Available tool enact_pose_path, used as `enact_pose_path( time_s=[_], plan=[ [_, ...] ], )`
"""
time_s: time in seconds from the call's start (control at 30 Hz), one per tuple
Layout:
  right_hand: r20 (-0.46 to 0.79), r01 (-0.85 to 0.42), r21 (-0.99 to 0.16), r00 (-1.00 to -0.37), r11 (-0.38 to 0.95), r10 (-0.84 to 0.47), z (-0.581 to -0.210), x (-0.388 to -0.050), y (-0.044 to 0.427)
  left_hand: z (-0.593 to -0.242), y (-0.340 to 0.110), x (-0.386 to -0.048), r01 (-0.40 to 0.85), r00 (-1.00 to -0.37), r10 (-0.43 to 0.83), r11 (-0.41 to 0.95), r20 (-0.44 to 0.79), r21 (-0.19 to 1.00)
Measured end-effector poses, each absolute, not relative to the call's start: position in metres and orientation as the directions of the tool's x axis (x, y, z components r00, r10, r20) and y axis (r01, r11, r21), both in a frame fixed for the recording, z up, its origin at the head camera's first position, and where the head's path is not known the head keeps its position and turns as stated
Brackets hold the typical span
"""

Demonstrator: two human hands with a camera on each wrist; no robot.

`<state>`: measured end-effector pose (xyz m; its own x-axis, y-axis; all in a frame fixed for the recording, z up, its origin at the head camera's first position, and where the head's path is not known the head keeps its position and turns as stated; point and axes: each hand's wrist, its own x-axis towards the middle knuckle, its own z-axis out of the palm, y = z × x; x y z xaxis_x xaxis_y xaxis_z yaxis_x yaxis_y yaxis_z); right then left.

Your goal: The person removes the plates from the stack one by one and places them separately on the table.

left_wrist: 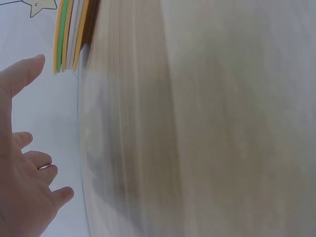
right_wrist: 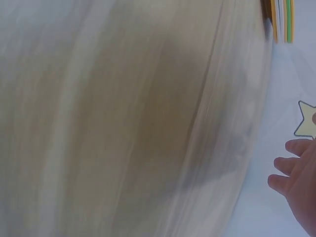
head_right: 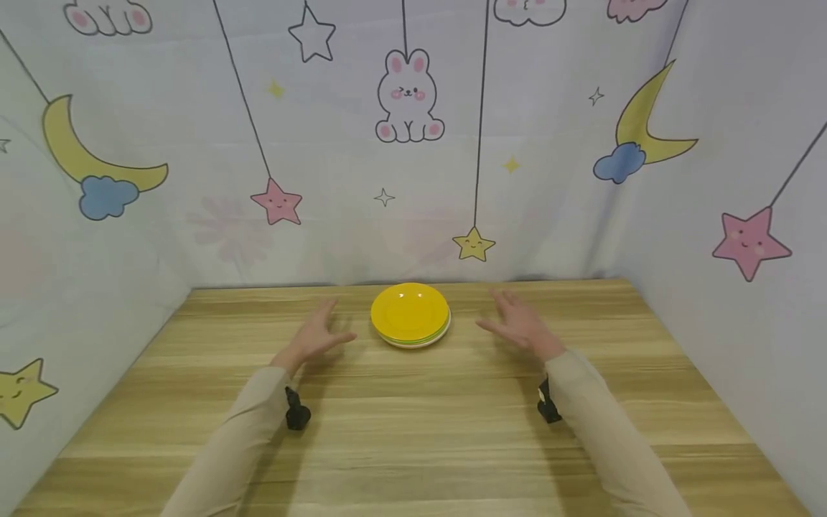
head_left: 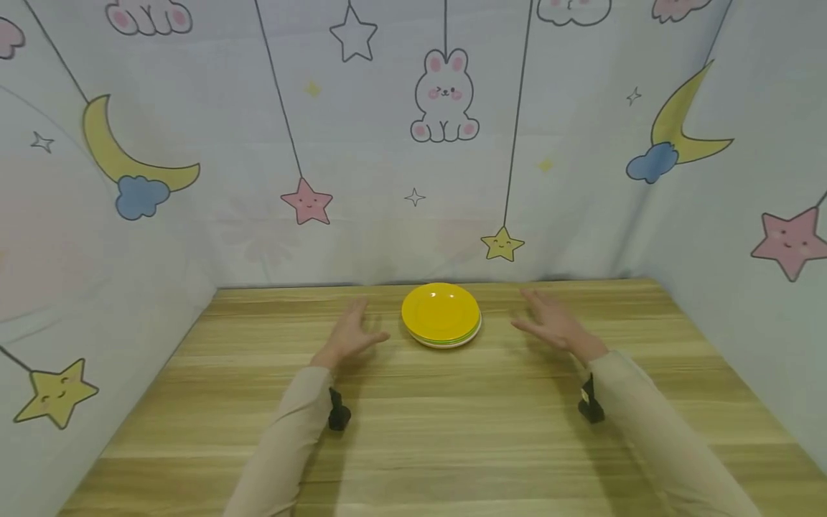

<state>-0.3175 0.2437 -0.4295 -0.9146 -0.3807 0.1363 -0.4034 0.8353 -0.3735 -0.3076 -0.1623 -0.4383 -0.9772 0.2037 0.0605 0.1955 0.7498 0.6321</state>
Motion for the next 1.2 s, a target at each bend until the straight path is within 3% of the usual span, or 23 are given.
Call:
enact_pose_path(
  time_s=[0.27,1.2],
  plan=[
    [0.138,-0.403,-0.475,-0.912,0.782,-0.387,-0.431,-0.319,0.227,-0.436,-0.150,-0.305,0.105,-0.987,0.159,0.642,0.002,0.759],
    [0.054,-0.189,-0.793,-0.969,0.579,-0.242,-0.437,-0.320,0.178,-0.449,-0.113,-0.316,0.028,-0.986,0.160,0.435,-0.046,0.900]
  ],
)
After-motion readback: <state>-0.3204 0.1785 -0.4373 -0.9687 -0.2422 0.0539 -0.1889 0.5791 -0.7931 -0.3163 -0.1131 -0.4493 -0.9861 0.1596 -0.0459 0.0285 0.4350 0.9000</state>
